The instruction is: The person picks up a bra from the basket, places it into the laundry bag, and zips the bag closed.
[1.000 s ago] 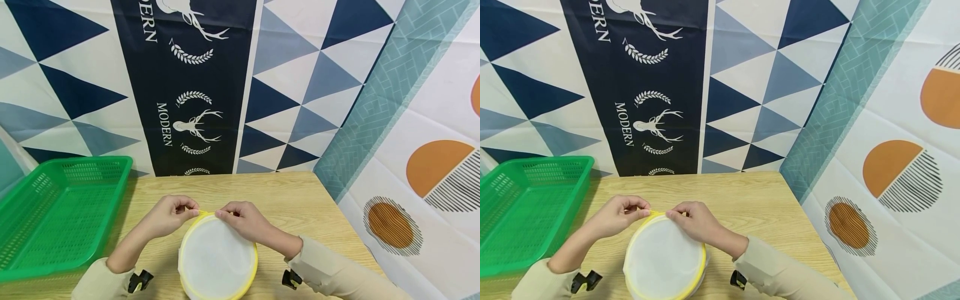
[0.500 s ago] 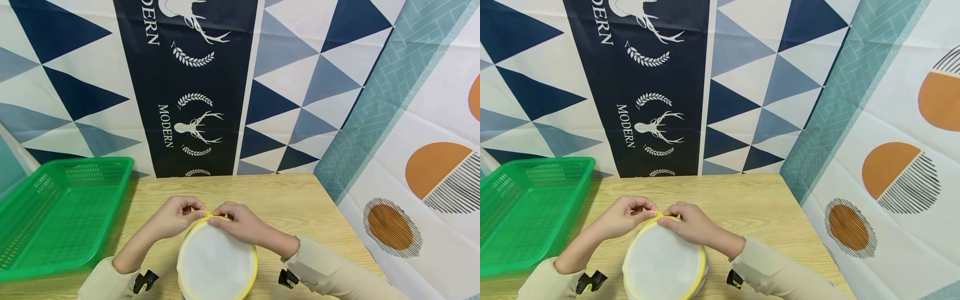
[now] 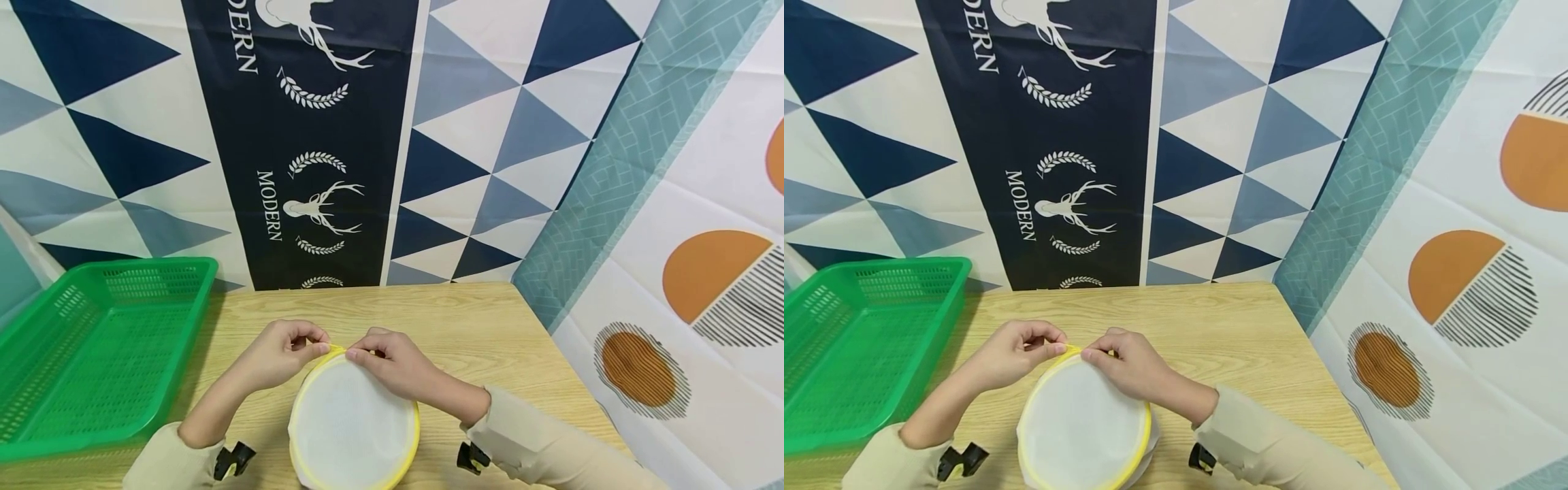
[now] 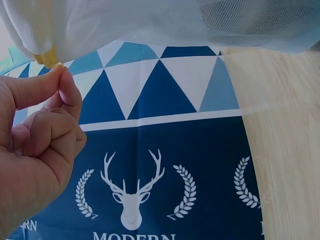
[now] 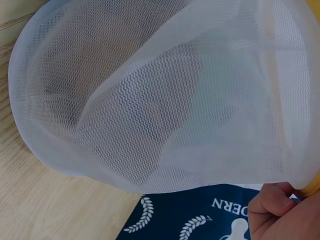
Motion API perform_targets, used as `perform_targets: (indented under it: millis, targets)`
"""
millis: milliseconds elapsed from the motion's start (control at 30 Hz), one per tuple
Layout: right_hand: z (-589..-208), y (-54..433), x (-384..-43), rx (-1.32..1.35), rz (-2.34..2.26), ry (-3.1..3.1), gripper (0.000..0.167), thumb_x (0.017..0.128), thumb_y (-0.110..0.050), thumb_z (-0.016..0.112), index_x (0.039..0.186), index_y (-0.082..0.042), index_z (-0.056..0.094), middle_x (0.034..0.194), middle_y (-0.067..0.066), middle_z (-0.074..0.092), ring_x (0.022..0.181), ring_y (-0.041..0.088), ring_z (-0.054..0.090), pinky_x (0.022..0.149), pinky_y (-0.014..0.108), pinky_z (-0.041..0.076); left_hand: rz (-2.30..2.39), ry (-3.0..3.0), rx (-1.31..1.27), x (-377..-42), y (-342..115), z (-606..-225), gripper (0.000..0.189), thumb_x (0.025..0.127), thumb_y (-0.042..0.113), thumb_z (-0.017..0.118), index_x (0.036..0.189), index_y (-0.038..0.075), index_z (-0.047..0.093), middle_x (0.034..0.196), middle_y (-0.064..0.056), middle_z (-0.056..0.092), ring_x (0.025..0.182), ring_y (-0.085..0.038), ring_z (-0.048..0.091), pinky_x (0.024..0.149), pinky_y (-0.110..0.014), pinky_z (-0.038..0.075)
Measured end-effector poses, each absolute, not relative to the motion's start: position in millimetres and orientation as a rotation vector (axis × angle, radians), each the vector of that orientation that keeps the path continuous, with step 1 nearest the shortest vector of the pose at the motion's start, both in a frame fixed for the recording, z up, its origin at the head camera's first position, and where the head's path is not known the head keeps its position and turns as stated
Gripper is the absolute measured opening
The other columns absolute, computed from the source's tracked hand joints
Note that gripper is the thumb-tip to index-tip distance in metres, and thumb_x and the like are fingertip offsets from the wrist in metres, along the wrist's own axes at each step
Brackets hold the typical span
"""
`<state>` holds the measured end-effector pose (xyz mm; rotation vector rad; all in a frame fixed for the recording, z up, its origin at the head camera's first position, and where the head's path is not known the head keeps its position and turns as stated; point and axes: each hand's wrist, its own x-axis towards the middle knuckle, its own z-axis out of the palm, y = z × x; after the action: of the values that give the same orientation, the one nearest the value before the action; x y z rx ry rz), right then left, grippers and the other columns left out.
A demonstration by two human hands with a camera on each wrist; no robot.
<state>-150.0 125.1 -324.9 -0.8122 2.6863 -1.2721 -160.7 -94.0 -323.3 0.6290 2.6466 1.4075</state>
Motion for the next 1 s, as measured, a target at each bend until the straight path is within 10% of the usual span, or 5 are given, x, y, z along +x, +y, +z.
perform_targets:
  millis: [1000]
  targets:
    - [-327.3, 132.1, -149.6, -0.736, -1.306, 2.700, 0.024, 0.093, -0.030, 0.057, 0.096, -0.013, 0.074, 0.080, 0.000, 0.059, 0.067, 0.008, 0.047, 0.055, 0.020, 0.043, 1.394, 2.638, 0.628, -161.4, -96.0, -323.2, 0.009, 0.088, 0.016, 0.065, 0.090, 0.008, 0.070, 0.071, -0.001, 0.054, 0.055, -0.009, 0.038, 0.049, -0.021, 0.034]
